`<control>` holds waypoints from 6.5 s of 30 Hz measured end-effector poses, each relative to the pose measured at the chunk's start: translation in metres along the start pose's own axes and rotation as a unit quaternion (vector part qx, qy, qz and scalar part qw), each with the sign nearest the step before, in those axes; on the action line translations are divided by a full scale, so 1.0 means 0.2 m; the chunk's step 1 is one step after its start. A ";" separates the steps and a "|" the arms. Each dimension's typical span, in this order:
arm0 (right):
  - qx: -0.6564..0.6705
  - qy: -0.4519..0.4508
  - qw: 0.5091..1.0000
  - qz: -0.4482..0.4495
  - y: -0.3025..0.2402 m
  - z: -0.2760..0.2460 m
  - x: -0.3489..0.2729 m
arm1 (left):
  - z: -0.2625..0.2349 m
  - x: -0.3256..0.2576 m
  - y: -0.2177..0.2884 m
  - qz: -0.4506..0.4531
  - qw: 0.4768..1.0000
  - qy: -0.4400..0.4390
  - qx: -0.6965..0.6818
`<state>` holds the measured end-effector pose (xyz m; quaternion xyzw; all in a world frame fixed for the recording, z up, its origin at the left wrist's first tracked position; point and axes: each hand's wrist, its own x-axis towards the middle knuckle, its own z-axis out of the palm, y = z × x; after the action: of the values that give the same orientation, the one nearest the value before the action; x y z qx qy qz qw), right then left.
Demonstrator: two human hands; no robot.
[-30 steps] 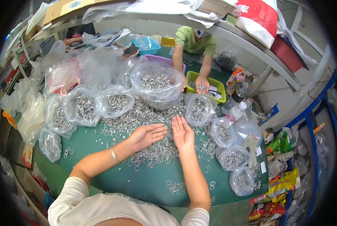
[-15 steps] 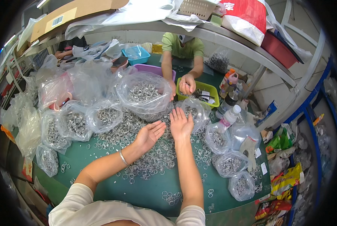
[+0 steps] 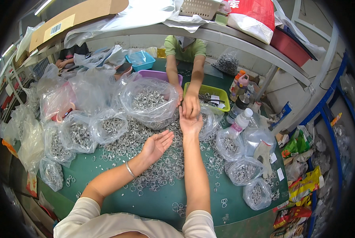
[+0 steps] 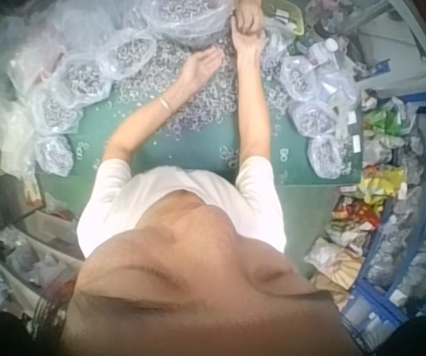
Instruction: The person sorts metal rings from a pile on a green table by hand, placing them into plastic bags, and then puts a bag onto a storage shelf.
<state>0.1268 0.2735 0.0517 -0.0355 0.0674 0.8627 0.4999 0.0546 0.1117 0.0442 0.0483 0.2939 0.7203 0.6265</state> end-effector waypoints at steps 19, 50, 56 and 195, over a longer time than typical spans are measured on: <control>-0.035 0.058 0.998 -0.014 -0.11 -0.23 -0.19 | 0.07 0.22 -0.11 0.055 0.998 0.032 -0.018; -0.040 0.200 0.977 0.056 -0.39 -0.45 -1.11 | 0.28 0.45 -0.11 0.001 0.970 -0.086 -0.227; -0.041 0.187 0.980 0.056 -0.35 -0.45 -1.13 | 0.26 0.45 -0.11 -0.033 0.963 -0.068 -0.259; -0.259 0.122 0.085 0.954 3.89 -0.05 -3.11 | -1.13 -3.89 0.93 0.680 0.336 0.383 -0.528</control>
<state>-0.2387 -0.6444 0.1857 -0.1737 -0.1228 0.5636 -0.7982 -0.0426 -0.7021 0.1812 -0.3904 -0.0749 0.8414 -0.3661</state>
